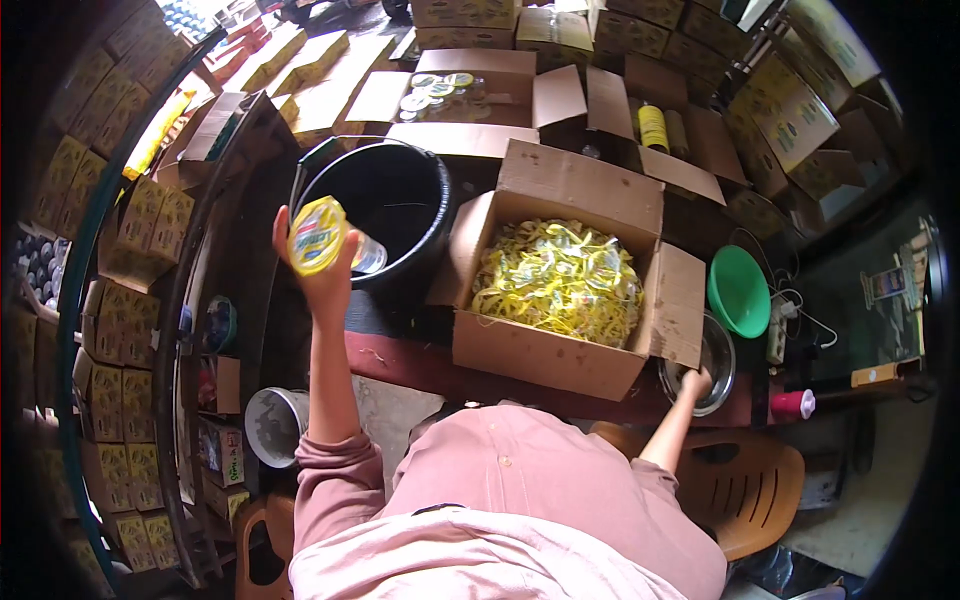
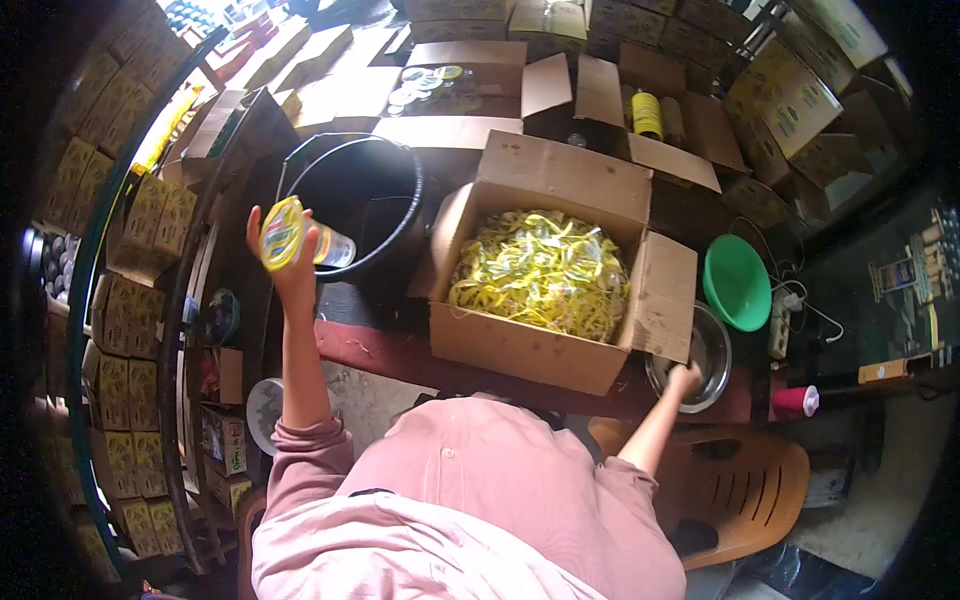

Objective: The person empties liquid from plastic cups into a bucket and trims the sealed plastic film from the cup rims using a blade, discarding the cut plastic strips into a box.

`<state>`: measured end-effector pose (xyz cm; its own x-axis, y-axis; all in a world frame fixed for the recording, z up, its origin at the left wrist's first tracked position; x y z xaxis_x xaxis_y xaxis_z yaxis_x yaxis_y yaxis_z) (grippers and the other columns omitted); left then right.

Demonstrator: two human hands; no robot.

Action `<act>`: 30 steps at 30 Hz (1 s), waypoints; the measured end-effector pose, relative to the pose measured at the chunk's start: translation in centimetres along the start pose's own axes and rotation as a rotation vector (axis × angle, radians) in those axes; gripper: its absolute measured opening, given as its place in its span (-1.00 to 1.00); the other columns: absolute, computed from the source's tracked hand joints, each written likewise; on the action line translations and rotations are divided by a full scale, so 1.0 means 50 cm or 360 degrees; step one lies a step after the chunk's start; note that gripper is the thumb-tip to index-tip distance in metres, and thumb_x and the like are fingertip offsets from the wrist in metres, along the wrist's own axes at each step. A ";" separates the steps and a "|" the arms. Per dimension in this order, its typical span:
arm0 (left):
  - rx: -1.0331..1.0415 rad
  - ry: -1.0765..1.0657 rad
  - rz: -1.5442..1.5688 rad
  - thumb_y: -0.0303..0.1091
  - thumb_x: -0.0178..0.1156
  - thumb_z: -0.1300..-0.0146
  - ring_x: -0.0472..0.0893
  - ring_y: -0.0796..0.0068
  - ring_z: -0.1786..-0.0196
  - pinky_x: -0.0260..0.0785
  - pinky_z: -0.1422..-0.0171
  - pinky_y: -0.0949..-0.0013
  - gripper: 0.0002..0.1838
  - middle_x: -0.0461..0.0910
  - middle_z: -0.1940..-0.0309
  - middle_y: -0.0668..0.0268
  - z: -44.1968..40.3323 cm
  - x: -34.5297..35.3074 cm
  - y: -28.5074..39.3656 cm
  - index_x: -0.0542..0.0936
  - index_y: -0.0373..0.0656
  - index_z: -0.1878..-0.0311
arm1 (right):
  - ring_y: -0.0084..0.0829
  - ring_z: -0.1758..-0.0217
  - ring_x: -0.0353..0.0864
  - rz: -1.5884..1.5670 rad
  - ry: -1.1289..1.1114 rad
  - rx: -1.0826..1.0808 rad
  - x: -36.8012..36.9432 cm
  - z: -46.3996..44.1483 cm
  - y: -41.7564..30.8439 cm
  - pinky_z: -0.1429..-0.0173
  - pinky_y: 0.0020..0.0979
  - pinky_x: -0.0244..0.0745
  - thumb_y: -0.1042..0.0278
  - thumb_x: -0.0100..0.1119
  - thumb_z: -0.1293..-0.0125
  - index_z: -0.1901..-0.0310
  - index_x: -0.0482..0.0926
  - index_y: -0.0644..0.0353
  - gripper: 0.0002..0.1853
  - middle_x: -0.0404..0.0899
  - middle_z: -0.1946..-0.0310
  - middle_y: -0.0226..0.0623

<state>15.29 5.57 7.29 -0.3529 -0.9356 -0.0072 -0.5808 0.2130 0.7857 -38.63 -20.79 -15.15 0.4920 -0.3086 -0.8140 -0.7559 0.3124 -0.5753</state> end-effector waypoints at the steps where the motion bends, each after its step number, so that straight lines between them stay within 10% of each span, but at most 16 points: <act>1: -0.0015 0.0000 -0.0068 -0.58 0.32 0.11 0.32 0.36 -0.12 0.15 -0.23 0.38 -0.15 0.26 -0.11 0.16 -0.011 -0.007 -0.026 0.05 -0.16 -0.25 | -0.20 0.33 0.60 0.0168 0.0308 -0.0116 0.011 -0.026 0.063 0.23 -0.27 0.44 0.19 0.09 -0.06 0.35 0.64 0.15 -0.75 0.61 0.39 -0.14; 8: 0.0124 -0.0222 -0.0336 -0.58 0.44 0.31 0.37 0.44 -0.07 0.25 -0.17 0.44 -0.03 0.21 -0.13 0.21 -0.039 -0.002 -0.132 0.10 -0.25 -0.23 | -0.42 0.42 0.58 -0.0726 0.0608 -0.0305 -0.102 0.060 -0.129 0.31 -0.42 0.44 0.18 0.25 -0.10 0.38 0.61 0.28 -0.73 0.63 0.44 -0.24; 14: -0.0306 -0.0365 0.0195 -0.63 0.42 0.29 0.47 0.49 0.04 0.36 -0.09 0.45 -0.10 0.41 0.09 0.28 -0.032 0.002 -0.195 0.16 -0.14 -0.19 | -0.62 0.38 0.50 -0.1575 -0.0509 -0.0672 -0.022 0.278 -0.568 0.26 -0.61 0.42 0.46 0.23 -0.10 0.25 0.58 0.26 -0.84 0.57 0.41 -0.40; 20: -0.0293 -0.0497 0.0123 -0.63 0.42 0.31 0.47 0.48 0.01 0.33 -0.14 0.44 -0.21 0.42 0.05 0.25 -0.033 -0.009 -0.196 0.27 -0.17 -0.08 | -0.55 0.46 0.55 -0.1333 -0.1114 -0.1794 -0.022 0.509 -0.848 0.39 -0.53 0.42 0.61 0.24 0.03 0.12 0.57 0.14 -0.64 0.56 0.48 -0.26; 30: -0.0534 -0.0572 0.0469 -0.55 0.42 0.30 0.49 0.47 0.01 0.34 -0.12 0.43 -0.25 0.49 0.07 0.24 -0.043 -0.010 -0.175 0.32 -0.21 -0.07 | -0.18 0.36 0.48 -0.0999 -0.1329 -0.2568 0.025 0.628 -0.926 0.23 -0.28 0.42 0.57 0.06 -0.04 0.16 0.54 0.19 -0.73 0.45 0.45 -0.17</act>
Point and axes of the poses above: each hand's wrist, its own z-axis away from the middle knuckle, its own x-axis out of the palm, y = z × x, the point moved 1 cm from there along -z, towards the middle knuckle
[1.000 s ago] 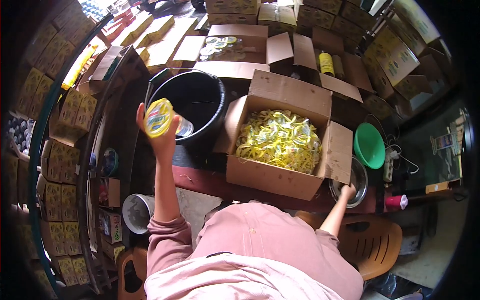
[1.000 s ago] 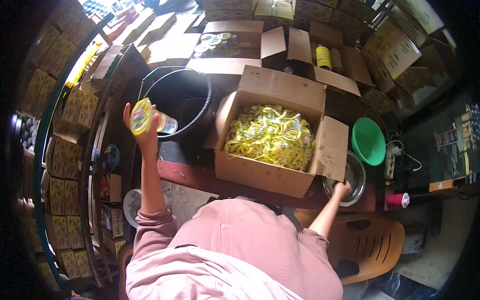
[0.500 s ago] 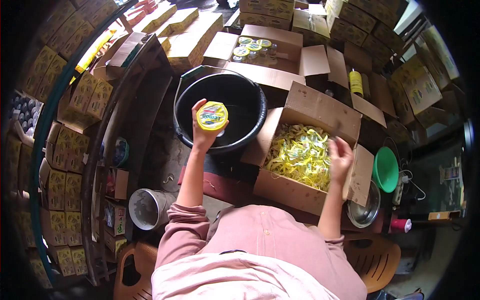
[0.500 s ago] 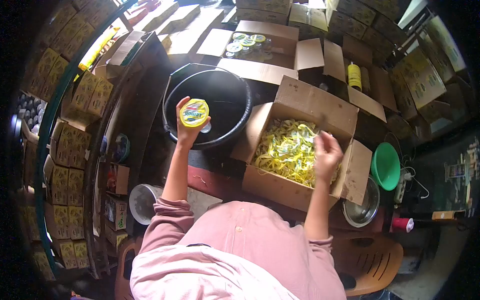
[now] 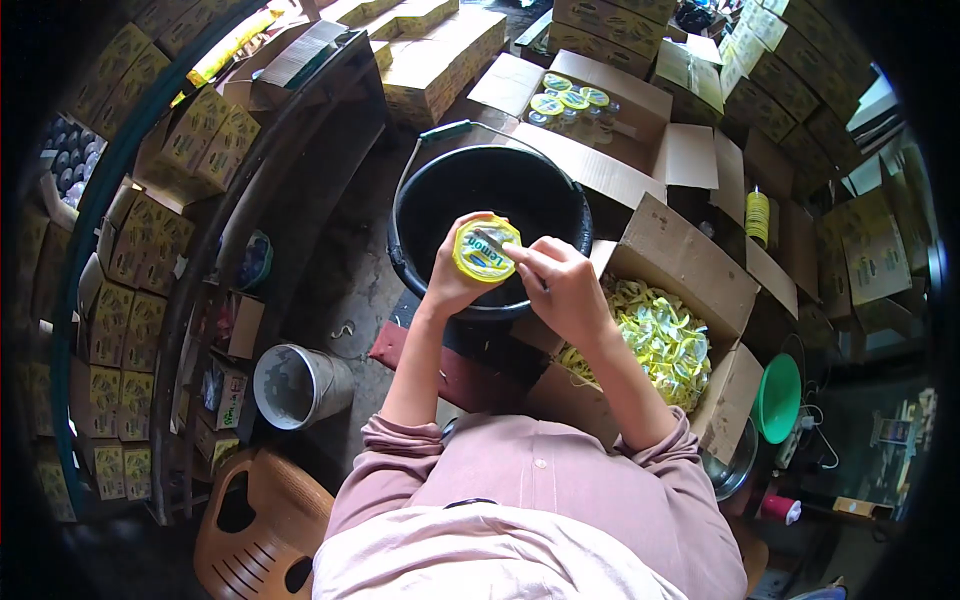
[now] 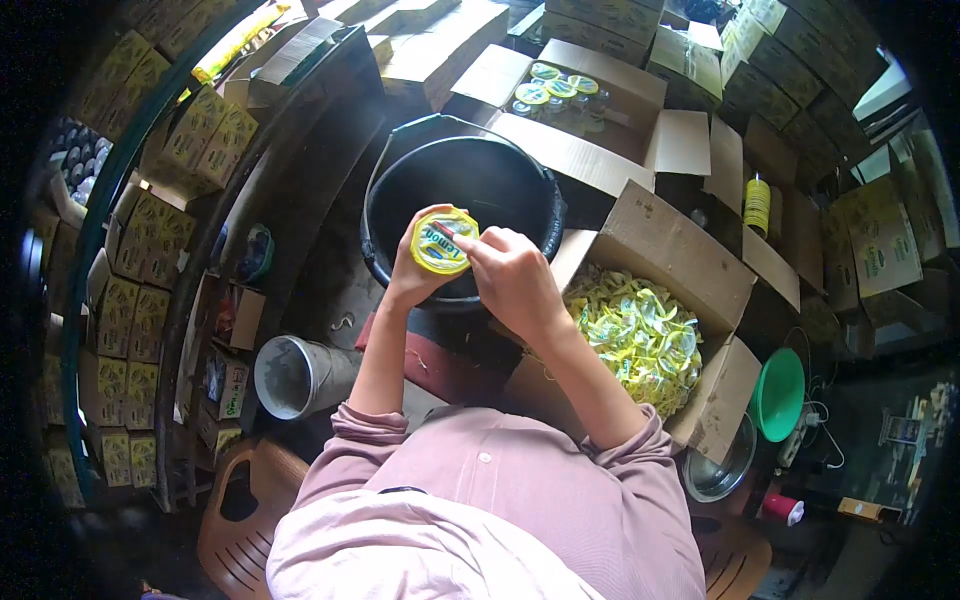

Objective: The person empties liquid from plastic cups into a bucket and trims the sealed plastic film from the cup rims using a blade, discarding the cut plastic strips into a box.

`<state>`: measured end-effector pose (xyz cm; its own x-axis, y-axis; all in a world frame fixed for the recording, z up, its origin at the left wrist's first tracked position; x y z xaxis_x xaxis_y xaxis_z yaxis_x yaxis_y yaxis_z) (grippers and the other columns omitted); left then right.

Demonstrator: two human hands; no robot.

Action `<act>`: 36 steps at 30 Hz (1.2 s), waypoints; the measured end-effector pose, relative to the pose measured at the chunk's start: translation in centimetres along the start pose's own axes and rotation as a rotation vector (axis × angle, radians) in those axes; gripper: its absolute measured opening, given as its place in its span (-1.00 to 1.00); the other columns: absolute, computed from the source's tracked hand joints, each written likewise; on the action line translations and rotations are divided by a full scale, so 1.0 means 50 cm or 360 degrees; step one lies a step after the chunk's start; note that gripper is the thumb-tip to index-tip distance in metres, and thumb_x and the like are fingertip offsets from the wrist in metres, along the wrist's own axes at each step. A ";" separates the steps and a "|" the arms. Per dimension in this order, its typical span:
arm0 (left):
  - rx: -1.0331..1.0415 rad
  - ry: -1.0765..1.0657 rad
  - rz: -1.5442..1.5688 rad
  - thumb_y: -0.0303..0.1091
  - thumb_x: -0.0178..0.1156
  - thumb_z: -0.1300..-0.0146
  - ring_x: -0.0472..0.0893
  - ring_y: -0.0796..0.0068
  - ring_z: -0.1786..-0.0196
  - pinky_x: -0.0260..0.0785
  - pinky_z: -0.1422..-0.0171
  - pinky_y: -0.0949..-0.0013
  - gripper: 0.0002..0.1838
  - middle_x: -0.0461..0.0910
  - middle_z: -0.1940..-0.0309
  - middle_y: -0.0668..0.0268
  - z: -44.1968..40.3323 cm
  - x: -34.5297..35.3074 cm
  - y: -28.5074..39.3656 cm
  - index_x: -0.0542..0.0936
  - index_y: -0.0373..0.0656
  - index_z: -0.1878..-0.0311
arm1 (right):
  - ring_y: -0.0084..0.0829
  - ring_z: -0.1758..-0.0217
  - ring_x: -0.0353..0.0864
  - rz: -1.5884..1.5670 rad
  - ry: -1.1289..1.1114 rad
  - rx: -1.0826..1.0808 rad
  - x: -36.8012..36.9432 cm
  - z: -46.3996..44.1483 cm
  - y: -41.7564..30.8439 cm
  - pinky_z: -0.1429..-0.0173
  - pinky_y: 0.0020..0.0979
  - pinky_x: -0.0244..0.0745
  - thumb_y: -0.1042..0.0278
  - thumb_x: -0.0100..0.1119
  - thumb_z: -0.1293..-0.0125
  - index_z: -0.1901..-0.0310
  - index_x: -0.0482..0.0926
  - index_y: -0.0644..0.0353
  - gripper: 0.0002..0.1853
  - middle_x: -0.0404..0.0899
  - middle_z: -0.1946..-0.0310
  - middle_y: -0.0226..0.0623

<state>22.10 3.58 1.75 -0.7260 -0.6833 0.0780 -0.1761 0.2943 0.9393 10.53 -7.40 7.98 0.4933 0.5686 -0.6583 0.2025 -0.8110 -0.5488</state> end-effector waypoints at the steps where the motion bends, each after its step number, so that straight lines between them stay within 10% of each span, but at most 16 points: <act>1: -0.0007 -0.0039 0.0088 -0.54 0.42 0.30 0.50 0.47 0.01 0.34 -0.12 0.43 -0.25 0.49 0.07 0.24 -0.001 -0.001 -0.001 0.32 -0.21 -0.07 | -0.18 0.36 0.47 0.0069 -0.0027 -0.0058 0.003 0.000 0.001 0.22 -0.28 0.41 0.57 0.05 -0.03 0.17 0.54 0.19 -0.73 0.44 0.45 -0.17; 36: 0.0027 0.0000 -0.0278 -0.53 0.44 0.30 0.49 0.49 0.03 0.35 -0.09 0.45 -0.22 0.48 0.10 0.26 0.000 0.005 -0.003 0.28 -0.18 -0.09 | -0.23 0.36 0.47 0.0320 -0.0299 0.0029 -0.080 0.037 -0.011 0.21 -0.30 0.41 0.67 0.02 0.10 0.22 0.57 0.23 -0.67 0.40 0.48 -0.21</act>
Point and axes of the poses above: each hand's wrist, its own z-axis away from the middle knuckle, its own x-axis out of the palm, y = z × x, the point moved 1 cm from there along -z, towards the middle knuckle
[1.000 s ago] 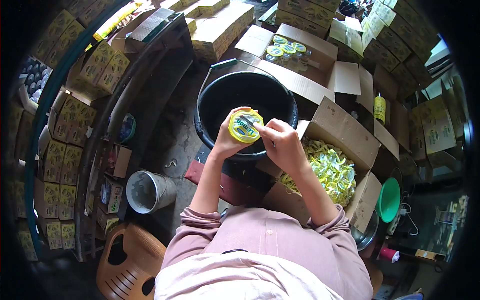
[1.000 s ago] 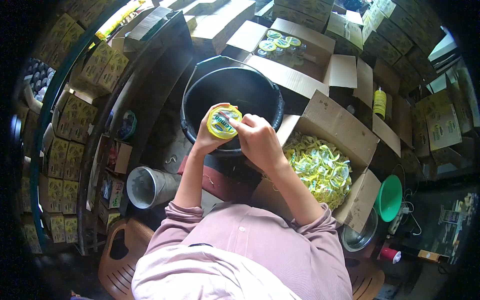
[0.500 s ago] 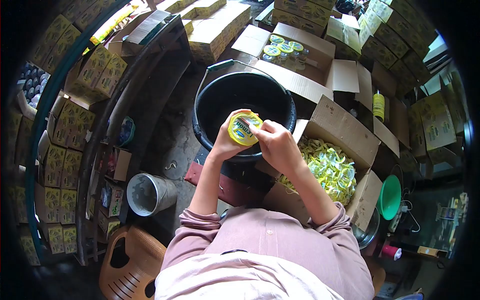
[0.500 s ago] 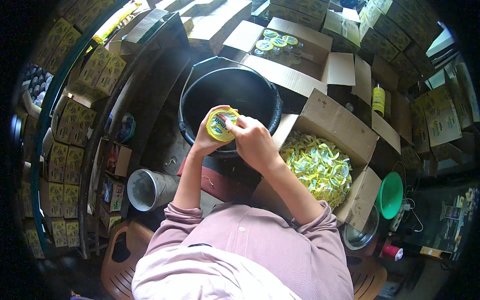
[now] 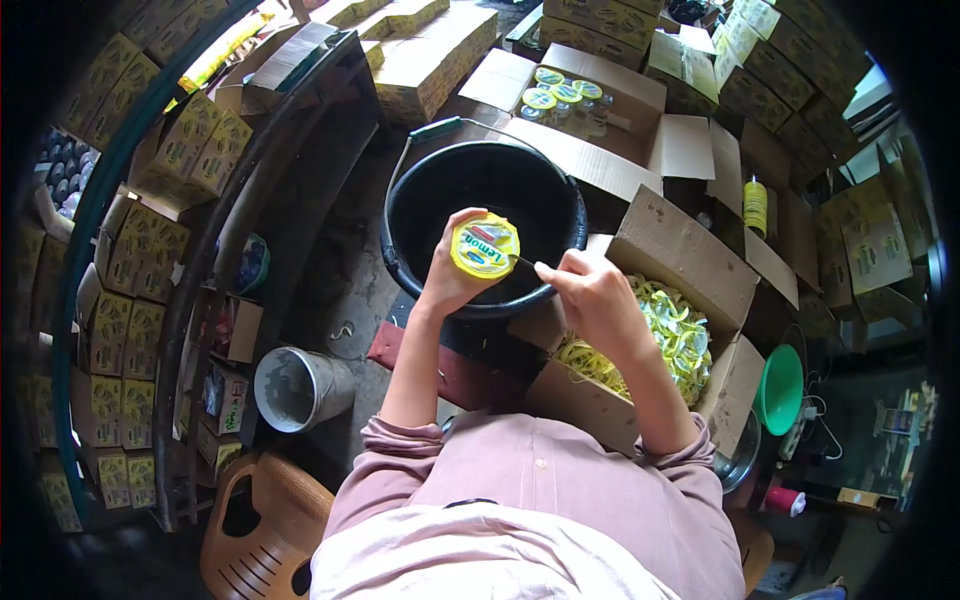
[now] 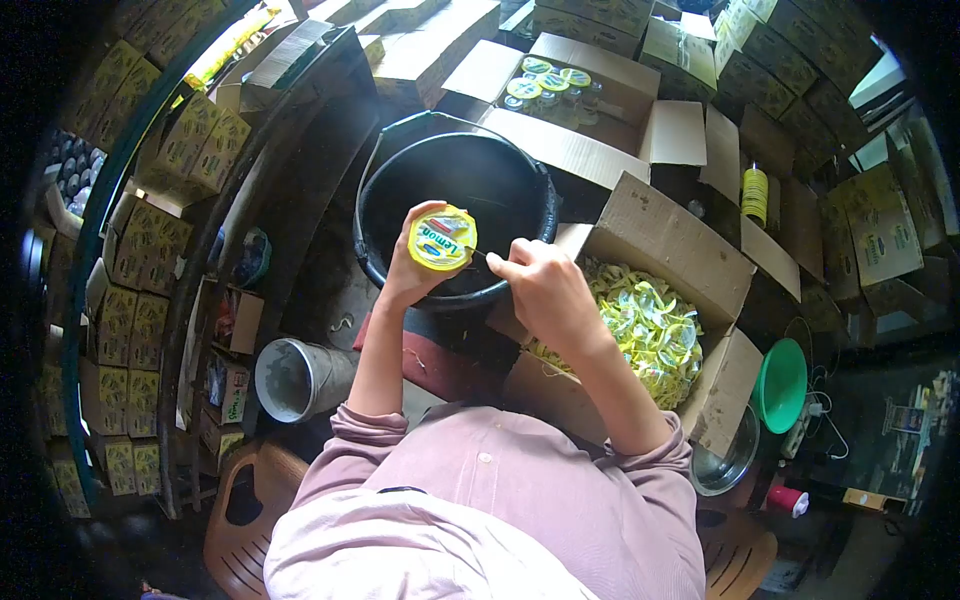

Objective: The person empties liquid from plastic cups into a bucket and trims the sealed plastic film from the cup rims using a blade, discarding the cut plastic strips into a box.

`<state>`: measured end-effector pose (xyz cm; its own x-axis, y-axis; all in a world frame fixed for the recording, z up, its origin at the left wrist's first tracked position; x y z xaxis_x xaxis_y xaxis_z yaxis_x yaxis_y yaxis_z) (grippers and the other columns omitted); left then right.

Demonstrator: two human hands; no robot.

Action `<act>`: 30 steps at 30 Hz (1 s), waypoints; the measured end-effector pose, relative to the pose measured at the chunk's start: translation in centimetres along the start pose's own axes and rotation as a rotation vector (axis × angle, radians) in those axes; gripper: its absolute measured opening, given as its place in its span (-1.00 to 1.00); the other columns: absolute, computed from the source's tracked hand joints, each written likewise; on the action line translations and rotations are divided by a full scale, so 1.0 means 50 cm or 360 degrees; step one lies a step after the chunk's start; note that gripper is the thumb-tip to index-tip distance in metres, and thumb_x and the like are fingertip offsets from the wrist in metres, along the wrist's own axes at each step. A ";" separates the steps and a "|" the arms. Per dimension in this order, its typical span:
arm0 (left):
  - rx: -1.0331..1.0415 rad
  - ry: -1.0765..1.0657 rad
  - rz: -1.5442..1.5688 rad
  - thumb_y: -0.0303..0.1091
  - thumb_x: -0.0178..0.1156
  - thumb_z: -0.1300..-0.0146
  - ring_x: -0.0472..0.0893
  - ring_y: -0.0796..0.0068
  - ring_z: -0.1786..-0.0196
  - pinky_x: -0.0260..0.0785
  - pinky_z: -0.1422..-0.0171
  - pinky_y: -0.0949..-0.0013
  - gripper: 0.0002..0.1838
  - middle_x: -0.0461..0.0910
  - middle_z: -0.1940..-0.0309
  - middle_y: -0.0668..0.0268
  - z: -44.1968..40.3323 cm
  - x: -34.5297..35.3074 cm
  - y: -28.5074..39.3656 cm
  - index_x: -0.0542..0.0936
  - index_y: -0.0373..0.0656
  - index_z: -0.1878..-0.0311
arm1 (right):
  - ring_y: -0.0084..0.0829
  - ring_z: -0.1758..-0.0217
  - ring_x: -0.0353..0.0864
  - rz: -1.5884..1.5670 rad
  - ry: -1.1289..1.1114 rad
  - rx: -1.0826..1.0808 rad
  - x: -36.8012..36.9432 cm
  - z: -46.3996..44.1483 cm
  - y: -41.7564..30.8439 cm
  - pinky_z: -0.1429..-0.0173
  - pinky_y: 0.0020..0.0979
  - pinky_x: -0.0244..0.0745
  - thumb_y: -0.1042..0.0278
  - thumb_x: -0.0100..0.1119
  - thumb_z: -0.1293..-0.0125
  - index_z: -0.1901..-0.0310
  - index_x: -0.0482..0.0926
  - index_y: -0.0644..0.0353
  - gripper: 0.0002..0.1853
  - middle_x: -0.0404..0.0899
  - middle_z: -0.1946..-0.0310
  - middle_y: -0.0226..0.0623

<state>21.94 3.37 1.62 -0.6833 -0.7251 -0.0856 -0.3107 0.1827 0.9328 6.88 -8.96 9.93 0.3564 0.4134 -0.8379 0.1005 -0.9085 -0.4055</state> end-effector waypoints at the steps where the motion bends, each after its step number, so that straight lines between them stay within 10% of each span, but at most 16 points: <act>1: 0.0016 0.0033 -0.0059 -0.55 0.45 0.31 0.48 0.49 0.03 0.34 -0.10 0.46 -0.19 0.47 0.10 0.27 0.001 0.001 -0.001 0.26 -0.18 -0.10 | -0.23 0.37 0.47 0.0018 0.0011 -0.0013 -0.007 0.001 0.003 0.22 -0.29 0.41 0.66 0.02 0.09 0.23 0.58 0.24 -0.67 0.40 0.49 -0.21; 16: 0.0057 0.0315 -0.0079 -0.58 0.45 0.31 0.42 0.43 -0.02 0.30 -0.14 0.47 0.02 0.28 0.06 0.22 0.007 -0.003 -0.020 -0.04 -0.16 -0.18 | -0.35 0.44 0.56 -0.0558 0.0360 0.0485 0.033 -0.020 0.036 0.33 -0.42 0.43 0.61 0.13 -0.02 0.13 0.56 0.23 -0.69 0.50 0.47 -0.18; 30: 0.0212 0.0441 -0.0204 -0.45 0.47 0.28 0.42 0.38 0.09 0.28 -0.05 0.36 0.04 0.33 0.17 0.20 0.009 0.003 -0.024 -0.08 -0.15 -0.20 | -0.15 0.41 0.54 -0.0354 0.0330 0.0202 0.094 -0.075 -0.034 0.28 -0.28 0.46 0.59 0.08 -0.01 0.18 0.54 0.29 -0.73 0.46 0.41 -0.11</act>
Point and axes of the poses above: each hand's wrist, its own z-axis away from the middle knuckle, its own x-axis out of the palm, y = z × x, the point moved 1 cm from there along -z, towards the middle knuckle
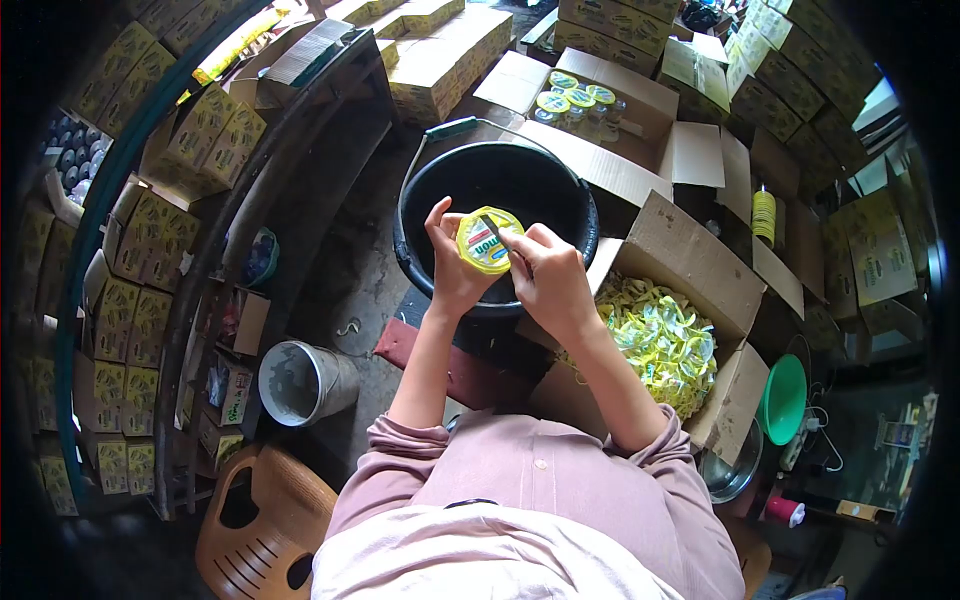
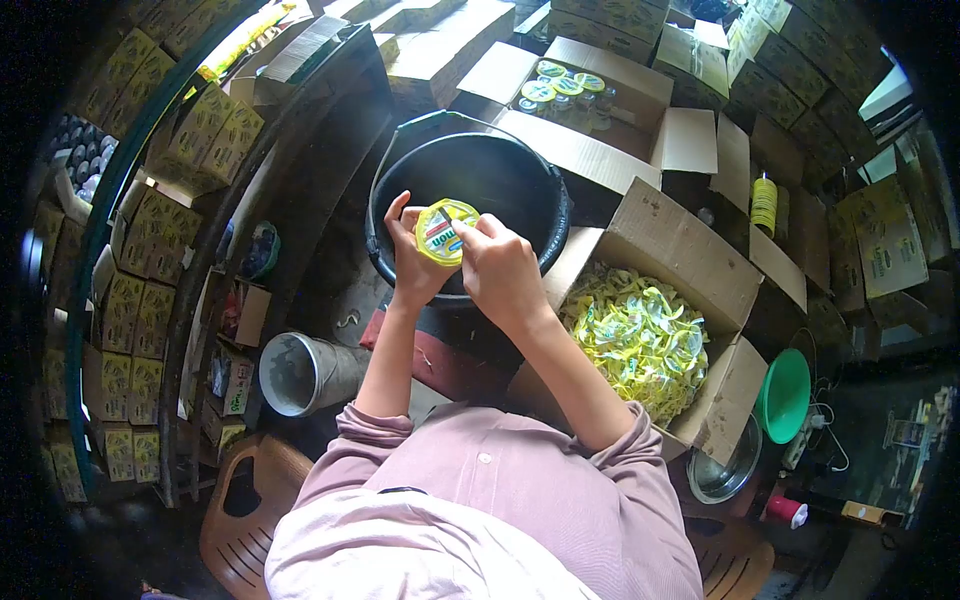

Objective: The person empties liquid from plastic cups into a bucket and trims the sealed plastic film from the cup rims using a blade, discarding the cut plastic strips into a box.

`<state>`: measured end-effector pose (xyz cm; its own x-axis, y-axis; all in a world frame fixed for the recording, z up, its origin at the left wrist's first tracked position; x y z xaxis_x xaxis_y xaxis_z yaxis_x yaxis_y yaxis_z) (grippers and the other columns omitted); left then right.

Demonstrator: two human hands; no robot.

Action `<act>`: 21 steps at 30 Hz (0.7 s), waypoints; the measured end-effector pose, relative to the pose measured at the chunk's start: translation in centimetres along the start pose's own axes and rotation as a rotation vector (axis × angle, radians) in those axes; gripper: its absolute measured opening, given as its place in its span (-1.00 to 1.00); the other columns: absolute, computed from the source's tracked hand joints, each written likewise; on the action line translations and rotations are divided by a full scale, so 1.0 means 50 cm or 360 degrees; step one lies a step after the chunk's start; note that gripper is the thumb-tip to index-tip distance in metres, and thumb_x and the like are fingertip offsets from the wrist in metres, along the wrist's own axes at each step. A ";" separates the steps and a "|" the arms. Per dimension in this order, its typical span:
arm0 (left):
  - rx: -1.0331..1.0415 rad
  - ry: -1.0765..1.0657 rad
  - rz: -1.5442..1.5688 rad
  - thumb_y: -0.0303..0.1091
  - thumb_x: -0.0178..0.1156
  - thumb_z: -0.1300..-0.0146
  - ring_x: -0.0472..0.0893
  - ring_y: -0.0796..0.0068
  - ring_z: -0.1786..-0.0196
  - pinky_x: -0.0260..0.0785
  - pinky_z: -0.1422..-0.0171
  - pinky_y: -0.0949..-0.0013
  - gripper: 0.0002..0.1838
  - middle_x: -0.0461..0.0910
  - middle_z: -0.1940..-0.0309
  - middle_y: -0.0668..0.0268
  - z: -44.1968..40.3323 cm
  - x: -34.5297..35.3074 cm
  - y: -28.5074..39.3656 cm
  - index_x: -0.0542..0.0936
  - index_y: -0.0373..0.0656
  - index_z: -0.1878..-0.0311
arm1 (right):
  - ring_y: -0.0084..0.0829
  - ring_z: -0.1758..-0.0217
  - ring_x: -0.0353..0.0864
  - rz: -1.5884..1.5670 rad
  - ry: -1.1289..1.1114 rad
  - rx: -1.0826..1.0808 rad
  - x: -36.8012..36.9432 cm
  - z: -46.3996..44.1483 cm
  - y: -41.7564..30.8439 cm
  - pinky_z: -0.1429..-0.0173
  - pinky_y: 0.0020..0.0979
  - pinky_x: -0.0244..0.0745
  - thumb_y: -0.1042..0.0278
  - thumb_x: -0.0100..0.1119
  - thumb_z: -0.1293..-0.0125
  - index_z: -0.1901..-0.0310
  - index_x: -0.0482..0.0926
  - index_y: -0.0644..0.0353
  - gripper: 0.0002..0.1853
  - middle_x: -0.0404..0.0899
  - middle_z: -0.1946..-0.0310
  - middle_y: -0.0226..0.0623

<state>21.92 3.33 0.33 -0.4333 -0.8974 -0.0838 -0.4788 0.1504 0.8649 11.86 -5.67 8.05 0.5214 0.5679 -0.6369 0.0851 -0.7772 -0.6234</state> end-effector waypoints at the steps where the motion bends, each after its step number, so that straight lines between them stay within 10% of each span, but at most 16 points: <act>1: 0.0007 0.0001 -0.0018 -0.45 0.46 0.28 0.42 0.37 0.09 0.28 -0.05 0.36 0.04 0.33 0.17 0.20 0.001 0.000 -0.001 -0.08 -0.16 -0.20 | -0.17 0.44 0.53 -0.0002 0.0031 -0.0014 0.005 0.000 0.001 0.33 -0.30 0.44 0.61 0.09 -0.02 0.18 0.55 0.27 -0.73 0.46 0.44 -0.12; 21: 0.0057 -0.0028 -0.0079 -0.44 0.45 0.26 0.43 0.35 0.11 0.28 -0.04 0.35 0.06 0.33 0.18 0.19 -0.001 0.001 0.010 -0.10 -0.15 -0.24 | -0.13 0.40 0.53 0.0126 -0.0062 -0.0041 0.012 0.004 0.004 0.27 -0.25 0.44 0.64 0.06 0.01 0.19 0.55 0.31 -0.72 0.45 0.42 -0.09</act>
<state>21.69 3.32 0.78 -0.4214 -0.8968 -0.1350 -0.5271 0.1210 0.8411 12.01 -5.46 7.45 0.4938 0.5140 -0.7014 0.0669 -0.8266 -0.5587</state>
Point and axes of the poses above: each hand's wrist, its own z-axis away from the middle knuckle, its own x-axis out of the palm, y = z × x, the point moved 1 cm from there along -z, towards the middle knuckle
